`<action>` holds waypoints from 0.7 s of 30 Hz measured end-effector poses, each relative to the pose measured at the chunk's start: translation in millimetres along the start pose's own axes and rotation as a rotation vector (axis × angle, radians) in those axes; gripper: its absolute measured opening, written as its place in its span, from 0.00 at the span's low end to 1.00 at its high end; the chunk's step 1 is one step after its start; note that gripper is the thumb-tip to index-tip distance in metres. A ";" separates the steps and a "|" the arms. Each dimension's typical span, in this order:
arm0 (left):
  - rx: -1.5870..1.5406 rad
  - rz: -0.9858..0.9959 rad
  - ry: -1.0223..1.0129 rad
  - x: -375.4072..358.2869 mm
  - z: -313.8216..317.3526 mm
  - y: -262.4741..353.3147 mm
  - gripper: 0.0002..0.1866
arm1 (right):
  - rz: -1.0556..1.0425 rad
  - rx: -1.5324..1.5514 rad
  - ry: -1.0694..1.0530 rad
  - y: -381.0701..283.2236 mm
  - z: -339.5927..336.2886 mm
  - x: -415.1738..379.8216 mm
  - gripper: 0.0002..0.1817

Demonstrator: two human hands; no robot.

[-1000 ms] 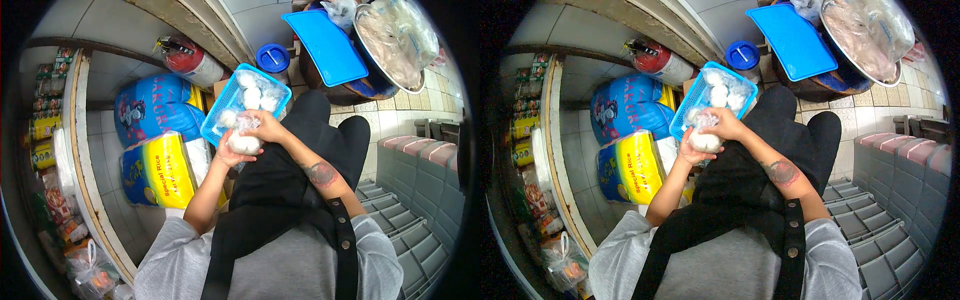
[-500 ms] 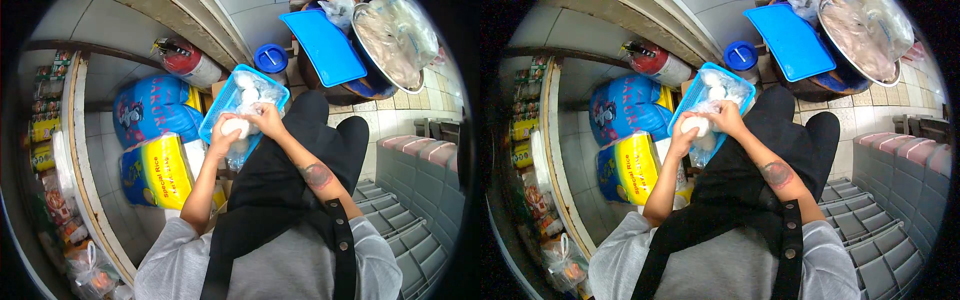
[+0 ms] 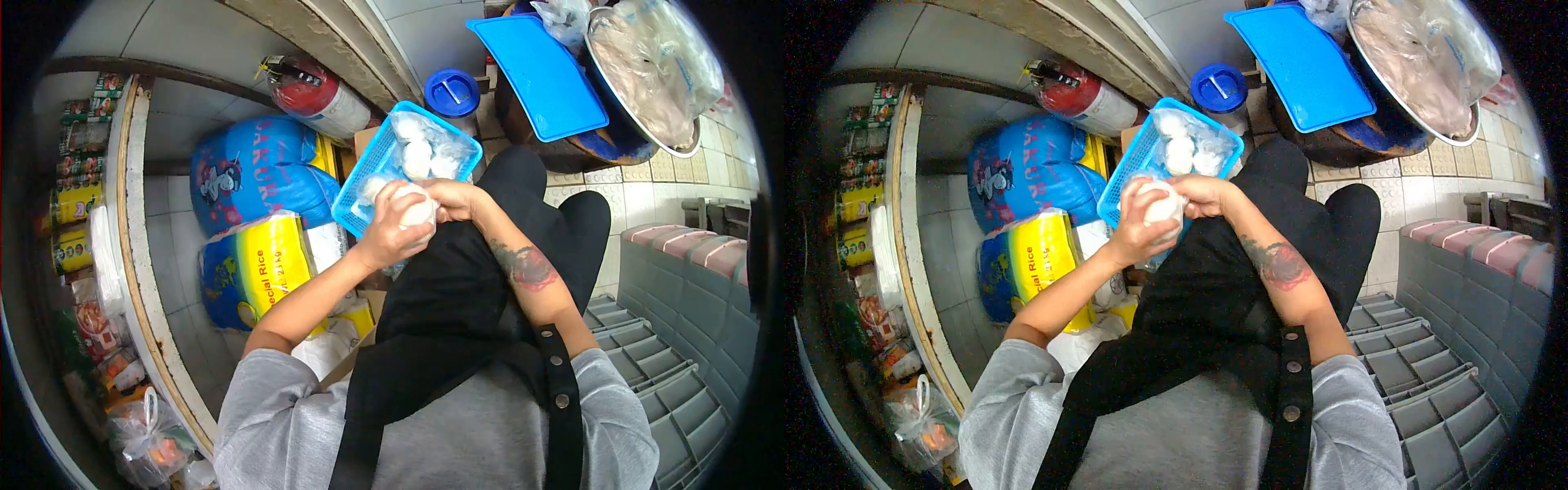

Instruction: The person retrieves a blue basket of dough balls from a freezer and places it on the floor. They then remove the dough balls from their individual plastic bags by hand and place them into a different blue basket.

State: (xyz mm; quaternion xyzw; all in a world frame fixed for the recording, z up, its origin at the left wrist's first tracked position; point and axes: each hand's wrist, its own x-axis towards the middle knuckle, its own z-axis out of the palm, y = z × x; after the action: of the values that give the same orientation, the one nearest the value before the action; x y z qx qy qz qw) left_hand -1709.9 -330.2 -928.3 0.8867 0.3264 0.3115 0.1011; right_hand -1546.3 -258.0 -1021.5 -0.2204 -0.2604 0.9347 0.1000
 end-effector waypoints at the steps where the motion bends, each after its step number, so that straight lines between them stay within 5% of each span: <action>1: -0.007 -0.089 0.097 5.6 4.5 3.9 0.22 | -0.103 0.137 0.054 -5.9 26.5 -11.0 0.11; 3: -0.055 -0.283 0.314 15.3 25.9 10.1 0.22 | -0.289 0.313 0.131 -2.6 30.4 -5.6 0.17; 6: -0.171 -0.594 0.539 28.4 57.8 21.2 0.22 | -0.695 0.102 0.431 12.5 0.5 10.0 0.19; 10: -0.545 -1.038 0.882 50.1 85.0 21.4 0.20 | -0.776 -0.074 0.651 7.5 -0.9 8.0 0.12; 15: -0.133 -1.105 0.766 58.0 85.1 -19.4 0.18 | -0.736 -0.099 0.691 6.2 23.3 -0.2 0.18; 18: -0.258 -1.394 0.774 61.4 90.5 -47.4 0.22 | -0.823 -0.383 0.589 10.6 18.6 1.3 0.22; 21: -0.375 -1.486 0.501 73.8 79.4 -36.1 0.30 | -0.788 -0.572 0.731 9.3 11.5 1.7 0.21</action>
State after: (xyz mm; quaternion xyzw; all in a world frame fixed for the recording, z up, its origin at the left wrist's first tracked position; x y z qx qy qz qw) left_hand -1635.7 -253.4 -968.6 0.3098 0.7862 0.4020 0.3526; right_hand -1553.8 -270.4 -1018.2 -0.4323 -0.5120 0.5839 0.4583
